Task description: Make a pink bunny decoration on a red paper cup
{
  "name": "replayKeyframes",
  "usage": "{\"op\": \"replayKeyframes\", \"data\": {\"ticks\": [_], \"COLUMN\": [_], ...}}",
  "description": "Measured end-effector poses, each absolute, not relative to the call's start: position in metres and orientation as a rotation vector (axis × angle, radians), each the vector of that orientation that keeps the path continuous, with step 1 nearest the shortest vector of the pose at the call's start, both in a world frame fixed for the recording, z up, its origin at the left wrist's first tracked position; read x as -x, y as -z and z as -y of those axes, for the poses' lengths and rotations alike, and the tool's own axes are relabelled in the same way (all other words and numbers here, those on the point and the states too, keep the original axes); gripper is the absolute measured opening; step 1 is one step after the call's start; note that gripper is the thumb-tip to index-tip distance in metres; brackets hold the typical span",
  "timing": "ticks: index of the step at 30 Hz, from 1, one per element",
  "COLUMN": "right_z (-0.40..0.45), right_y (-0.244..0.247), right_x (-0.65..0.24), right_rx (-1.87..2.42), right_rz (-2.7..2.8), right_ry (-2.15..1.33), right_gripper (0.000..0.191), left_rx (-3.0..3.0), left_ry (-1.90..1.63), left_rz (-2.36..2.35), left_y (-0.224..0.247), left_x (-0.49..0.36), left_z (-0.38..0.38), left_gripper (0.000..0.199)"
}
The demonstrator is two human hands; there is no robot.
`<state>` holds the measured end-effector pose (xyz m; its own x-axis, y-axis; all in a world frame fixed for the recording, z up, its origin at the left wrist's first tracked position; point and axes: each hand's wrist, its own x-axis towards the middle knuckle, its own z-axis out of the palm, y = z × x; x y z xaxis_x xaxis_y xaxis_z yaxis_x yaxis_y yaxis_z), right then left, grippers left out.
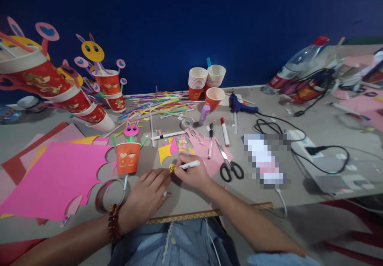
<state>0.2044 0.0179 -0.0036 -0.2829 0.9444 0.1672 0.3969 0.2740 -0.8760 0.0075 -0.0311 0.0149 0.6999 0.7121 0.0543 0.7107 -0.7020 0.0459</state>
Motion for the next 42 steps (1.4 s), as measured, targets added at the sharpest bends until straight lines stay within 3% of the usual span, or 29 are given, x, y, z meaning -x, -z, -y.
{"op": "replayKeyframes", "data": {"ticks": [42], "right_z": [-0.0173], "right_y": [0.0007], "right_x": [-0.2036], "right_rx": [1.231], "right_rz": [1.820], "right_ry": [-0.951], "right_gripper": [0.013], "left_rx": [-2.879], "left_ry": [-0.100], "left_rz": [-1.194], "left_y": [-0.0145], "left_x": [-0.0069], "left_z": [0.0306], "left_gripper": [0.045]}}
